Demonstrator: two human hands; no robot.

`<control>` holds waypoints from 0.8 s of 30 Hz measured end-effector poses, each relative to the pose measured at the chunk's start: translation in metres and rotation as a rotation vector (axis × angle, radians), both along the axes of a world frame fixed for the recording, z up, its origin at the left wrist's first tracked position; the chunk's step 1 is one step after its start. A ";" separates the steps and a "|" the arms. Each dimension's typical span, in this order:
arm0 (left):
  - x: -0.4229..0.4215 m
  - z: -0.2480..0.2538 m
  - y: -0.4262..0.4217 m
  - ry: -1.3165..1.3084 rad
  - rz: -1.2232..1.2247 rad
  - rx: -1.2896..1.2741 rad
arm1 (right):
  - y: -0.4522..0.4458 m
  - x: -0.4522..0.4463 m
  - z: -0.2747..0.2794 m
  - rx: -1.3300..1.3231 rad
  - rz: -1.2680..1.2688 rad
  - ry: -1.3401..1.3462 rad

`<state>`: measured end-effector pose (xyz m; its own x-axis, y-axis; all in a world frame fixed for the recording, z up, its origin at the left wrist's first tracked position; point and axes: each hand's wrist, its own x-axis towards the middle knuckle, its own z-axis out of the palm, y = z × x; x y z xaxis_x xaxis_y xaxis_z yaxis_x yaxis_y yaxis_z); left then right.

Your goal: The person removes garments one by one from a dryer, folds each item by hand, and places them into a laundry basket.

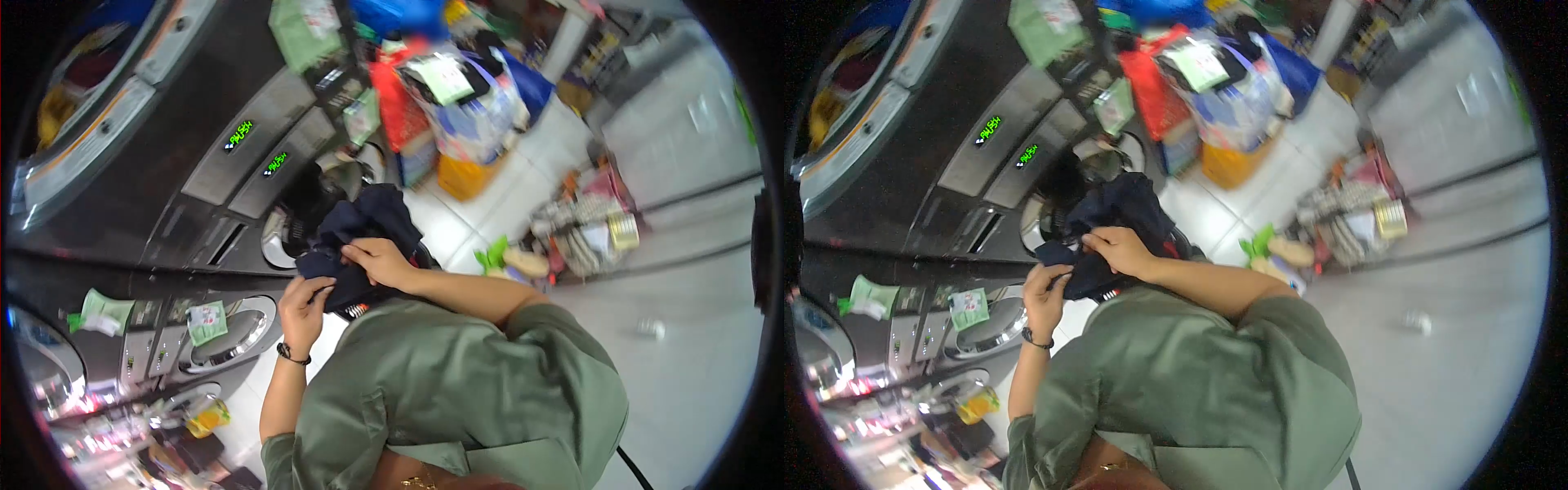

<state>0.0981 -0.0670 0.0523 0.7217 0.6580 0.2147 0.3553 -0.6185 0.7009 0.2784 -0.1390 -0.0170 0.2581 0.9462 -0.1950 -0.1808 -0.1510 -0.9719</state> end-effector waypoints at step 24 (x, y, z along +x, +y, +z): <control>-0.061 0.082 0.024 -0.835 0.642 0.254 | -0.092 0.001 -0.052 0.310 -0.651 -0.807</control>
